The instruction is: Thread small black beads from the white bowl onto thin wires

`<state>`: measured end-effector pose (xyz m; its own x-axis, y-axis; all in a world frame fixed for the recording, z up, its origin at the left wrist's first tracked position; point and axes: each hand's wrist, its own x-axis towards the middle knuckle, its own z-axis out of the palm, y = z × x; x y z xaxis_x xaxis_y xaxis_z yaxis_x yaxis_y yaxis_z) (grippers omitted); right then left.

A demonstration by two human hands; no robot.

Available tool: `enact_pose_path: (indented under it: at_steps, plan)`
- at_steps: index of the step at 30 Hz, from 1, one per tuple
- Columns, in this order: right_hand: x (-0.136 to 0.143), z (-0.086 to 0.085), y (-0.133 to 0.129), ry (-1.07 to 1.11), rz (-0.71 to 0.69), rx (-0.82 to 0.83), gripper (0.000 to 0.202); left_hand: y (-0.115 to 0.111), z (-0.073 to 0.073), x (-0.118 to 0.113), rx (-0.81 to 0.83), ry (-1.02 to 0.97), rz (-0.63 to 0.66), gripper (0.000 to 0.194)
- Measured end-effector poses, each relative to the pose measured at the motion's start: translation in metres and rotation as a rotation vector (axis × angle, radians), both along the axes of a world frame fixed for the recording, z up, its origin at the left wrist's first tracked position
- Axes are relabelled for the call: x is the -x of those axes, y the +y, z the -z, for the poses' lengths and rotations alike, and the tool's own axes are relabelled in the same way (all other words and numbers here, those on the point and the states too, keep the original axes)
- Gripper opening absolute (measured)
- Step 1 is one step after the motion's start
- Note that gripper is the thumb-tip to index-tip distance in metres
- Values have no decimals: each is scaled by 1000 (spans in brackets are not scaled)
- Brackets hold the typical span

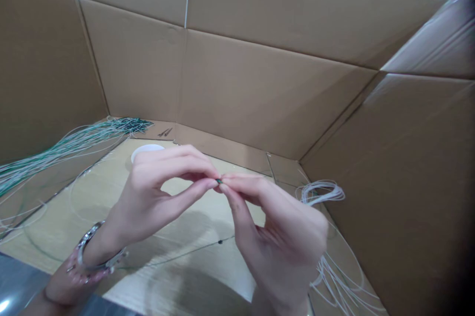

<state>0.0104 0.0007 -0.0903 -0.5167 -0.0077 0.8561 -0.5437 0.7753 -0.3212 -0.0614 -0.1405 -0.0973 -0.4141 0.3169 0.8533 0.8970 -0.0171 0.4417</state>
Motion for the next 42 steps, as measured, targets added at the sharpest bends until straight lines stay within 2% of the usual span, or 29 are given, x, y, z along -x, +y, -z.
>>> enact_pose_path:
  at_steps: [6, 14, 18, 23, 30, 42]
  plan:
    - [8, 3, 0, 47, -73, 111, 17, 3, 0, 4, -42, -100, 86, 9]
    - [11, 3, -1, 53, -87, 166, 16, 6, 2, 4, -112, -177, 96, 8]
    - [10, 5, -3, 60, -81, 165, 16, 5, 1, 3, -105, -148, 85, 9]
    - [11, 5, -6, 109, -2, 139, 14, 4, 1, 3, -95, -122, 85, 8]
    - [10, 5, -2, 89, -104, 159, 19, 4, 2, 6, -108, -74, 73, 9]
    - [9, 4, -1, 98, -35, 68, 17, 3, 3, 4, -75, -5, 17, 14]
